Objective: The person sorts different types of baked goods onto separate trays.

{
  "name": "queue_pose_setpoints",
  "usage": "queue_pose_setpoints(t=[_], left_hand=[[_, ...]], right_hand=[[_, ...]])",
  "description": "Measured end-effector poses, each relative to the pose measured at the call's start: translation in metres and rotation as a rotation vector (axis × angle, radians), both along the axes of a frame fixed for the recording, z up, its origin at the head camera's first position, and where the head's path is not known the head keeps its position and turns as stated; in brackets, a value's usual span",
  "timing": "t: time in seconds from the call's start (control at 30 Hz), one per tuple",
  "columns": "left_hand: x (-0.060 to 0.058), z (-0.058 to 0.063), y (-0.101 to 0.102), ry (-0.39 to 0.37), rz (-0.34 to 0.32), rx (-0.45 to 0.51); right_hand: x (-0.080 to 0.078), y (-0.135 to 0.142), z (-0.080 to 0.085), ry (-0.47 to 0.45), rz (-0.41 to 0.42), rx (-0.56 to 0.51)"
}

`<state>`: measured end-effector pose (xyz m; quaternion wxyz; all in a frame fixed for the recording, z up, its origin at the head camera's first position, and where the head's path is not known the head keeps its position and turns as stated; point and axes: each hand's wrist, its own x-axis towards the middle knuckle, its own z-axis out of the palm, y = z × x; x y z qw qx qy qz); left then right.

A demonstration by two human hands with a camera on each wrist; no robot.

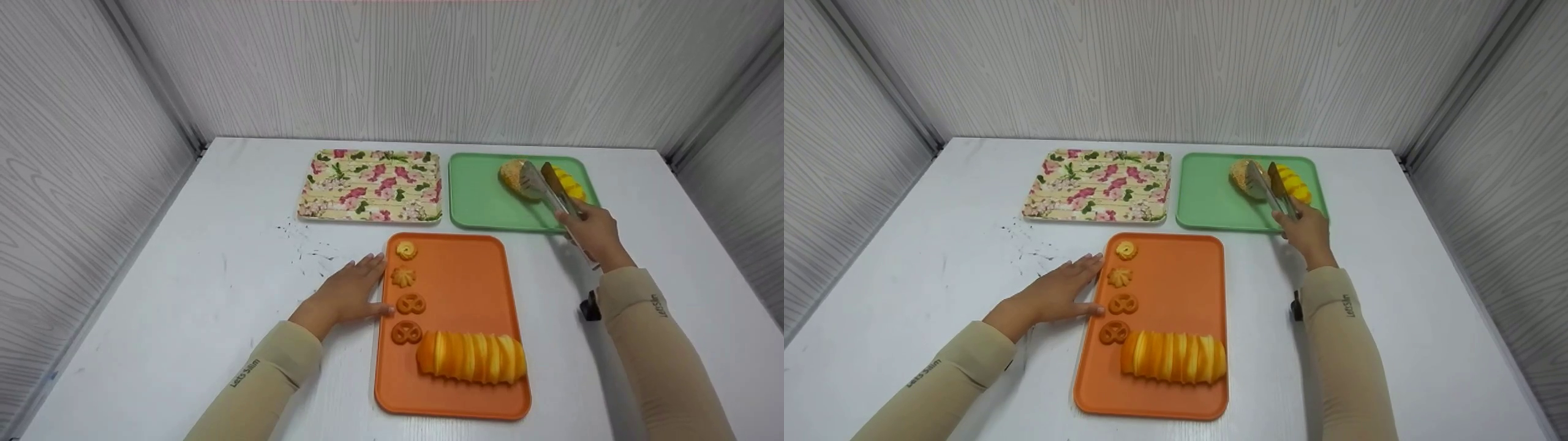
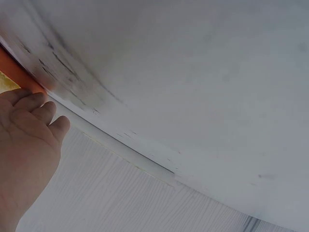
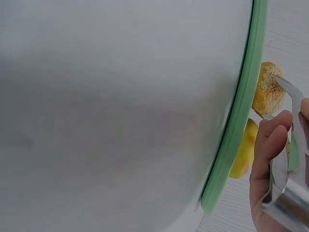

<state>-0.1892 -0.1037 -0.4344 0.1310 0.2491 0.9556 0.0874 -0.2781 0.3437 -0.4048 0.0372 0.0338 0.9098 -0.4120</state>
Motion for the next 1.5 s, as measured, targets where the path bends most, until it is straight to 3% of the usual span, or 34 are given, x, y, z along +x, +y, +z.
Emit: queue_pose_setpoints(t=[0.3,0.9,1.17,1.5], left_hand=[[0.001,0.002,0.000,0.005,-0.007,0.001],[0.001,0.003,-0.001,-0.006,0.000,0.009],[0.001,0.003,0.000,-0.009,0.005,0.010],[0.001,0.001,0.001,-0.002,0.011,0.012]], right_hand=[[0.003,0.001,0.003,-0.026,0.000,0.002],[0.013,0.016,0.013,0.043,-0.015,-0.017],[0.025,0.017,0.010,0.071,0.042,-0.084],[0.046,0.004,0.011,0.095,0.142,-0.070]])
